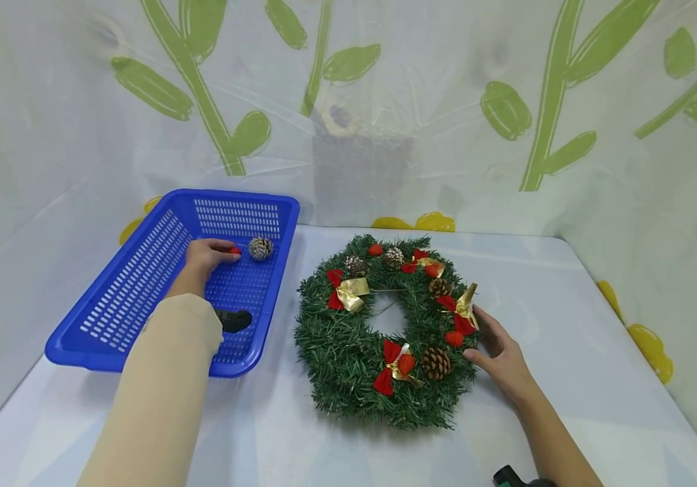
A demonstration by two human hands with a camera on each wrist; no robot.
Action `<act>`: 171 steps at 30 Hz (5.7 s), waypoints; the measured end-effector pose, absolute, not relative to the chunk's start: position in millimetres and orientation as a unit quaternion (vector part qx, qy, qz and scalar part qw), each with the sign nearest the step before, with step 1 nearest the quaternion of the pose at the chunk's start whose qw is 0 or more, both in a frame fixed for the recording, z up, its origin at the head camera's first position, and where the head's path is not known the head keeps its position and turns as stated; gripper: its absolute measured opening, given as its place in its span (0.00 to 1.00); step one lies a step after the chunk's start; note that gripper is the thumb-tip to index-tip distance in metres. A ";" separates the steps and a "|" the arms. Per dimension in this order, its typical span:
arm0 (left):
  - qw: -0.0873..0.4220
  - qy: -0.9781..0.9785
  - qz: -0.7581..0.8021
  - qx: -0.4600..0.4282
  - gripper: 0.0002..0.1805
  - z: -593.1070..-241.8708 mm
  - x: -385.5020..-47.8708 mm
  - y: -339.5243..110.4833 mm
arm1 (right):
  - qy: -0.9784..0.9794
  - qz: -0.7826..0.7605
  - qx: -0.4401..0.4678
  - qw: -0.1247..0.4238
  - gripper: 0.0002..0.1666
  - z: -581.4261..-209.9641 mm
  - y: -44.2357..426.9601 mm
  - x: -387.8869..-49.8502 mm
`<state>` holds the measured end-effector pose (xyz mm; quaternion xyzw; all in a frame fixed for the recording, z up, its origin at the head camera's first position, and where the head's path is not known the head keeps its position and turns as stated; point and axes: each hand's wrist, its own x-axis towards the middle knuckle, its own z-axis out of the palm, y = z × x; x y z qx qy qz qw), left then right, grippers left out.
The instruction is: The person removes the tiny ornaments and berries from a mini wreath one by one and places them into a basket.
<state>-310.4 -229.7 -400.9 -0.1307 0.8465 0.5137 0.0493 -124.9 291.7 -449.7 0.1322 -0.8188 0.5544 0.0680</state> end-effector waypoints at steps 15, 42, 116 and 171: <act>0.048 0.798 0.577 -0.165 0.33 -389.7 -303.8 -233.4 | -0.814 0.561 0.136 0.062 0.45 -449.6 292.4 -125.3; 0.075 0.801 0.592 -0.050 0.41 -328.8 -308.3 -215.3 | -0.815 0.558 0.139 0.068 0.44 -449.8 291.5 -124.2; 0.213 0.751 0.586 0.217 0.29 -338.4 -295.2 -70.0 | -0.819 0.554 0.134 0.068 0.45 -452.4 294.0 -125.9; 0.200 0.833 0.437 0.274 0.26 -357.6 -294.9 -59.0 | -0.822 0.552 0.128 0.062 0.45 -451.9 294.4 -125.9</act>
